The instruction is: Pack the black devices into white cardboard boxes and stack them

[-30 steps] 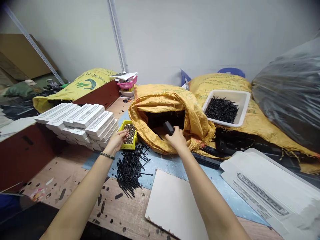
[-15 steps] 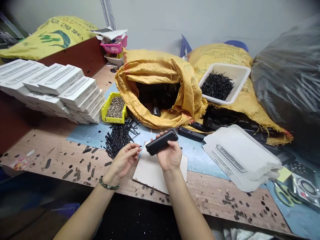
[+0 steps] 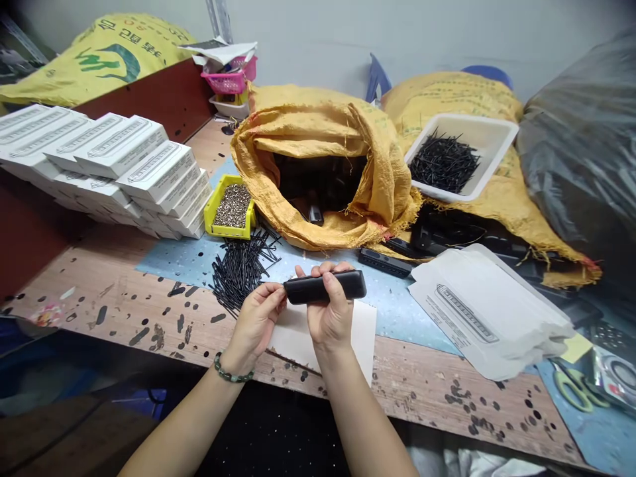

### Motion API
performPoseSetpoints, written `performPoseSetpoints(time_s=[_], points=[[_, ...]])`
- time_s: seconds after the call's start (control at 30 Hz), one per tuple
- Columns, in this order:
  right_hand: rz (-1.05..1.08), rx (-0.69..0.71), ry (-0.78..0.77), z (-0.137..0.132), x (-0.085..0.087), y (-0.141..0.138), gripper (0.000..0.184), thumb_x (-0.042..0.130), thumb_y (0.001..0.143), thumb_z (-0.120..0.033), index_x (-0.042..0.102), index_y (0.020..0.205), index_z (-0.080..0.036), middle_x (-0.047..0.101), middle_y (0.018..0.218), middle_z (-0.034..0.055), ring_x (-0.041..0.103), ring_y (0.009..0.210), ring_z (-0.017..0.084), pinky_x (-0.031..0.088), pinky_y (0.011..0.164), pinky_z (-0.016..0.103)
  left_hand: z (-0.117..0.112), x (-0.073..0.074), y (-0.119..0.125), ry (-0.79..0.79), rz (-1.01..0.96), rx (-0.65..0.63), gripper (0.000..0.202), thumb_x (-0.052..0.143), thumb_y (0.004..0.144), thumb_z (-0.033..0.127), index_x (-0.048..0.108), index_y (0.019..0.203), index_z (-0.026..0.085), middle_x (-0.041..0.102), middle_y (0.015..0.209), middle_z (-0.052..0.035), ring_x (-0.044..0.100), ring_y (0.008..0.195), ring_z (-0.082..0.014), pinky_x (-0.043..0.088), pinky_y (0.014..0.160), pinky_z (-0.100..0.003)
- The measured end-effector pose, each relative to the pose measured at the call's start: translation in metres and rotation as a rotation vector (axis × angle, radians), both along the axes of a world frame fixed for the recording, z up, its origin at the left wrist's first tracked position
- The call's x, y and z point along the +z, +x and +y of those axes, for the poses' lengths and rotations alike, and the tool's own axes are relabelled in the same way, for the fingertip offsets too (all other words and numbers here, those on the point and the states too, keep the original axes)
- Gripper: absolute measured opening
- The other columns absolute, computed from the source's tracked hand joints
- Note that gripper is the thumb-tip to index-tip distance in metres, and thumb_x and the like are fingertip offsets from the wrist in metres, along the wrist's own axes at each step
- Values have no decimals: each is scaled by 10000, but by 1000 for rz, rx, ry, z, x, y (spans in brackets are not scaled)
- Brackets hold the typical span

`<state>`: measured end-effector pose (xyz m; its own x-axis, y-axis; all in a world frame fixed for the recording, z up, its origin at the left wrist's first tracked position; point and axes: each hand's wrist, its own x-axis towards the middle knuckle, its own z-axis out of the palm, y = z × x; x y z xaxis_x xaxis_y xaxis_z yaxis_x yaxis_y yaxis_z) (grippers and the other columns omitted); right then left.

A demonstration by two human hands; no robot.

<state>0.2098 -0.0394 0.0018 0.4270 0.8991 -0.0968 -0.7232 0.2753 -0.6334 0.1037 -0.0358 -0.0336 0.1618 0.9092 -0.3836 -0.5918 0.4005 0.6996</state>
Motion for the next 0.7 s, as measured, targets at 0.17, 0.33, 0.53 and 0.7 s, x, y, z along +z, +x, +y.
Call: performPoseSetpoints(time_s=[0.17,0.33,0.53,0.7], points=[[-134,45,72,-3,-1,3,241,707,703,-173,518,823,-264,545,755,-79,534,705,86,520,903,475,-3,0,2,-13,-11,-116,292,819,576,337,620,650,137,534,603,34,458,561,-49,357,557,-168],[-497,111,179,-15,6,23,201,678,761,-172,585,906,-275,618,809,-39,588,775,129,482,943,506,7,-3,-14,52,110,-251,240,792,638,294,676,775,134,625,716,-20,535,655,-92,403,611,-191],[-1041,287,169,-16,-21,45,104,649,804,-207,594,874,-260,648,831,-3,623,784,167,523,760,344,61,2,-68,403,800,-69,242,613,799,275,625,1021,181,640,978,-51,591,906,-162,464,809,-283],[-1514,262,-243,12,-42,76,156,572,817,-349,562,893,-213,616,813,39,595,753,215,481,693,354,108,20,-89,682,1373,1,257,508,858,281,624,1054,163,628,1037,-84,594,931,-198,491,804,-314]])
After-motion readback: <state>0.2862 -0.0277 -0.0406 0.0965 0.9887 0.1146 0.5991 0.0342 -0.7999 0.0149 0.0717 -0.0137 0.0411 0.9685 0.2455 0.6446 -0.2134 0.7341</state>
